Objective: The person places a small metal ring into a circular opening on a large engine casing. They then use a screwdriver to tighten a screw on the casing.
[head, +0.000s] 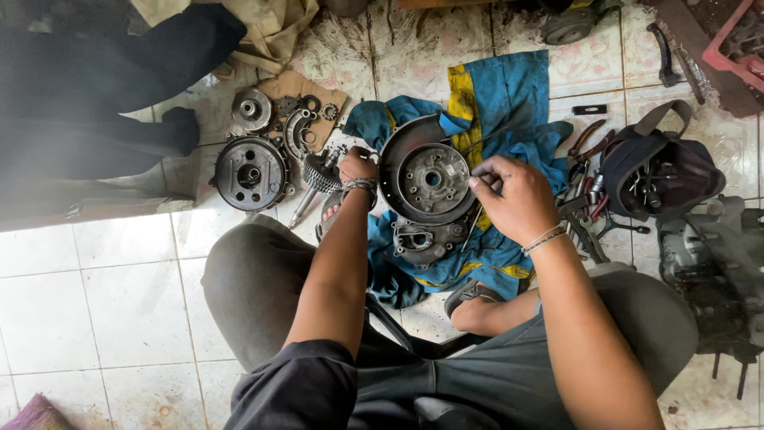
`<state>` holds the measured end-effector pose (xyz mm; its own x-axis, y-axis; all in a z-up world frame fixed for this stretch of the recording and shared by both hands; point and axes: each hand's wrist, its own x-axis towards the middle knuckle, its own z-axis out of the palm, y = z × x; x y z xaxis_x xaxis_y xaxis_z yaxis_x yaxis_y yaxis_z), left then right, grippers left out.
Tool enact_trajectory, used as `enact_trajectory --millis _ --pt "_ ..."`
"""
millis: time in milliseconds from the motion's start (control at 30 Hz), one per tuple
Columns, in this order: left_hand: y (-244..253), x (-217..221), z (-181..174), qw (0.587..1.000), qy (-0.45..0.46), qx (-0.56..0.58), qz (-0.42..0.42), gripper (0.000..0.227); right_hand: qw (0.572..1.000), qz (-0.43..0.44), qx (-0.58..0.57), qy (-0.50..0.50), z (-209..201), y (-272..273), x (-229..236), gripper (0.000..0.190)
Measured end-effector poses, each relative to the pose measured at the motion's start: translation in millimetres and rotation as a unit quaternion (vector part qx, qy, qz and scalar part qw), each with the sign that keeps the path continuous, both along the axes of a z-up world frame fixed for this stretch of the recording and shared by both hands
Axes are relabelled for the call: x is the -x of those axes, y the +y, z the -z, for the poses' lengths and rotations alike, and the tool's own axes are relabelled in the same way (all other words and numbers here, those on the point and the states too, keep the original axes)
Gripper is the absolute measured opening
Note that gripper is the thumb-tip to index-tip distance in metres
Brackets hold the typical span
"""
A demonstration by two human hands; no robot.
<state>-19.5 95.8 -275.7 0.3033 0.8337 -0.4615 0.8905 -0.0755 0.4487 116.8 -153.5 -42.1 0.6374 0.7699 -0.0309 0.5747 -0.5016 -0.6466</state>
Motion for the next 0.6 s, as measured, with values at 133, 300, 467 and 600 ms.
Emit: enact_trajectory --millis 133,300,467,600 --pt "14 -16 -6 0.998 -0.06 -0.012 -0.018 0.017 1.0 0.005 0.026 0.013 1 -3 -4 0.012" --pt "6 -19 12 0.997 0.029 0.075 0.0 0.055 0.999 0.007 0.048 0.022 12 0 -11 0.011" --pt "-14 -11 29 0.989 0.034 0.131 0.061 0.057 0.998 0.004 0.057 0.028 11 7 -11 0.011" --pt "-8 -11 43 0.985 0.012 0.173 0.021 0.055 0.998 0.009 0.059 0.017 8 6 -10 0.011"
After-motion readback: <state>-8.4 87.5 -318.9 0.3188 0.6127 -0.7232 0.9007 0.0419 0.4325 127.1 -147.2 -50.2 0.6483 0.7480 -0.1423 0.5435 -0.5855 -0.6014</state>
